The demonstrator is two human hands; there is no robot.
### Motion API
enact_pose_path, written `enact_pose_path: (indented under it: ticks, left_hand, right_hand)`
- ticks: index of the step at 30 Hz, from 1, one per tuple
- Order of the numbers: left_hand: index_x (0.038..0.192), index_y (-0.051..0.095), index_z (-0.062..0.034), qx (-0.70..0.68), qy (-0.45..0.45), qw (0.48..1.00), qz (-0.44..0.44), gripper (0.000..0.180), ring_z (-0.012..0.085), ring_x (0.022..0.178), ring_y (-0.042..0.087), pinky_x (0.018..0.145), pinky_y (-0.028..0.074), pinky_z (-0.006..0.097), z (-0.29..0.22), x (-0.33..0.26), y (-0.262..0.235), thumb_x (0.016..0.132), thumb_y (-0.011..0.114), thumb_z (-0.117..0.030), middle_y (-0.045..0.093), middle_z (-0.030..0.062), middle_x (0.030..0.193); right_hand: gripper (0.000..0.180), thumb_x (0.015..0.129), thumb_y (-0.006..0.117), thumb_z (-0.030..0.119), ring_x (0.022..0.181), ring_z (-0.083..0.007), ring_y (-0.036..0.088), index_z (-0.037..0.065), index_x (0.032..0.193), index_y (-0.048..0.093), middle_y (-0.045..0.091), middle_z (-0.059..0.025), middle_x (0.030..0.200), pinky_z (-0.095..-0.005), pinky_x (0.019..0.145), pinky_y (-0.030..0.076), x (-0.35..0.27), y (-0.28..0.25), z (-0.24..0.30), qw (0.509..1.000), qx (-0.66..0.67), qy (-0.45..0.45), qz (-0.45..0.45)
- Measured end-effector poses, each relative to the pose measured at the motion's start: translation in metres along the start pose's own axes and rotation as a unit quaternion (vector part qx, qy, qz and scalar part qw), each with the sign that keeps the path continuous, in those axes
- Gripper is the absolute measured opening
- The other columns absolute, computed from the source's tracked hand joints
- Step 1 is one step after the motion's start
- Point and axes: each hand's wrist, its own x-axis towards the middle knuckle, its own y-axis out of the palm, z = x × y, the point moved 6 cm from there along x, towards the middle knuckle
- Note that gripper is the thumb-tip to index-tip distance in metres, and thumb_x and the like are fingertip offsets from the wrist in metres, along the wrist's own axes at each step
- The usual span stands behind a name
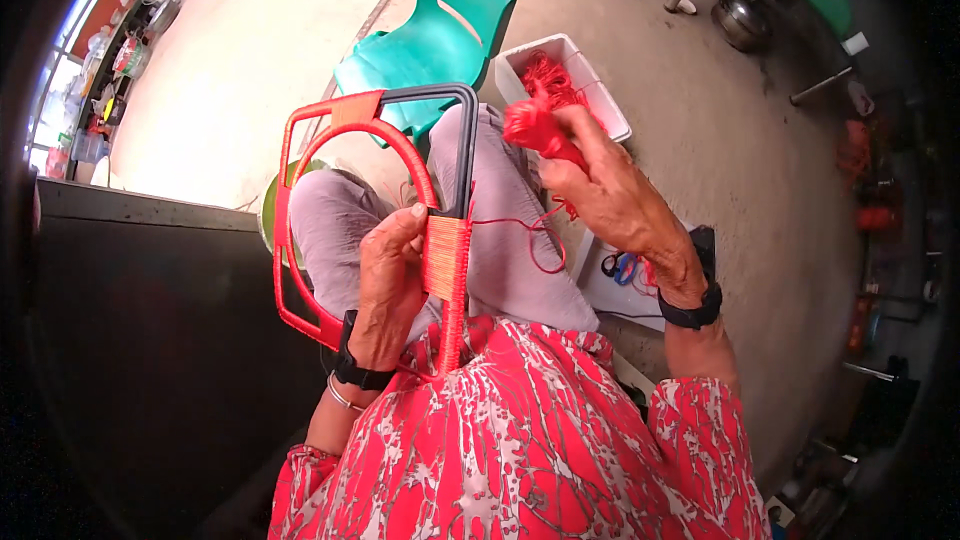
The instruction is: Wrapping a red plastic strap around a furniture frame to create a woven surface.
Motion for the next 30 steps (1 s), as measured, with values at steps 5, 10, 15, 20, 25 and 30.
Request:
enact_pose_path:
  ticks: [5, 10, 15, 20, 25, 30]
  left_hand:
    - [0.096, 0.062, 0.0035, -0.011, 0.012, 1.000, 0.014, 0.018, 0.0136, 0.074, 0.063, 0.068, 0.053, 0.027, 0.003, 0.005, -0.001, 0.090, 0.061, -0.013, 0.065, 0.0067, 0.085]
    - [0.107, 0.058, 0.0032, 0.017, -0.022, 0.995, 0.094, 0.026, 0.0191, 0.090, 0.062, 0.081, 0.052, 0.033, 0.004, 0.002, -0.007, 0.087, 0.058, -0.013, 0.064, 0.0099, 0.101]
    - [0.107, 0.057, 0.0010, -0.270, -0.077, 0.953, 0.117, 0.026, 0.0250, 0.102, 0.059, 0.091, 0.050, 0.044, 0.005, -0.004, 0.000, 0.086, 0.061, -0.013, 0.063, 0.0115, 0.106]
    - [0.108, 0.056, -0.0017, -0.246, -0.160, 0.954, 0.067, 0.023, 0.0252, 0.105, 0.060, 0.093, 0.050, 0.043, 0.015, -0.005, -0.002, 0.087, 0.060, -0.010, 0.062, 0.0117, 0.107]
    - [0.116, 0.050, -0.0020, -0.186, -0.057, 0.974, 0.119, 0.027, 0.0230, 0.097, 0.063, 0.084, 0.056, 0.037, 0.007, -0.001, 0.000, 0.090, 0.057, -0.009, 0.061, 0.0123, 0.110]
    - [0.120, 0.046, -0.0030, -0.170, -0.015, 0.982, 0.084, 0.028, 0.0222, 0.092, 0.065, 0.079, 0.058, 0.037, -0.004, -0.006, 0.011, 0.093, 0.055, -0.007, 0.061, 0.0111, 0.106]
  right_hand:
    - [0.034, 0.085, 0.060, 0.017, 0.087, -0.0196, 0.060, 0.007, 0.117, 0.056, 0.063, -0.0082, 0.090, -0.0359, 0.082, 0.043, 0.019, 0.060, 0.063, 0.903, -0.261, -0.331, 0.086]
    - [0.011, 0.080, 0.060, 0.014, 0.087, -0.0217, 0.058, 0.010, 0.090, 0.062, 0.060, -0.0037, 0.079, -0.0408, 0.083, 0.038, 0.052, 0.111, 0.067, 0.832, -0.422, -0.345, 0.108]
    - [0.006, 0.076, 0.060, 0.015, 0.094, -0.0193, 0.055, 0.014, 0.081, 0.062, 0.059, -0.0006, 0.078, -0.0446, 0.092, 0.035, 0.049, 0.132, 0.077, 0.738, -0.405, -0.530, 0.104]
    - [0.006, 0.074, 0.057, 0.013, 0.098, -0.0208, 0.055, 0.010, 0.069, 0.056, 0.059, -0.0026, 0.077, -0.0468, 0.107, 0.030, 0.054, 0.135, 0.072, 0.748, -0.438, -0.436, 0.243]
    - [0.006, 0.070, 0.060, 0.014, 0.097, -0.0185, 0.054, 0.010, 0.066, 0.060, 0.058, -0.0003, 0.079, -0.0447, 0.102, 0.032, 0.046, 0.138, 0.083, 0.734, -0.382, -0.535, 0.172]
    - [0.021, 0.076, 0.064, 0.012, 0.110, -0.0227, 0.053, 0.011, 0.097, 0.062, 0.059, -0.0060, 0.107, -0.0411, 0.101, 0.034, 0.049, 0.107, 0.104, 0.796, -0.337, -0.481, 0.147]
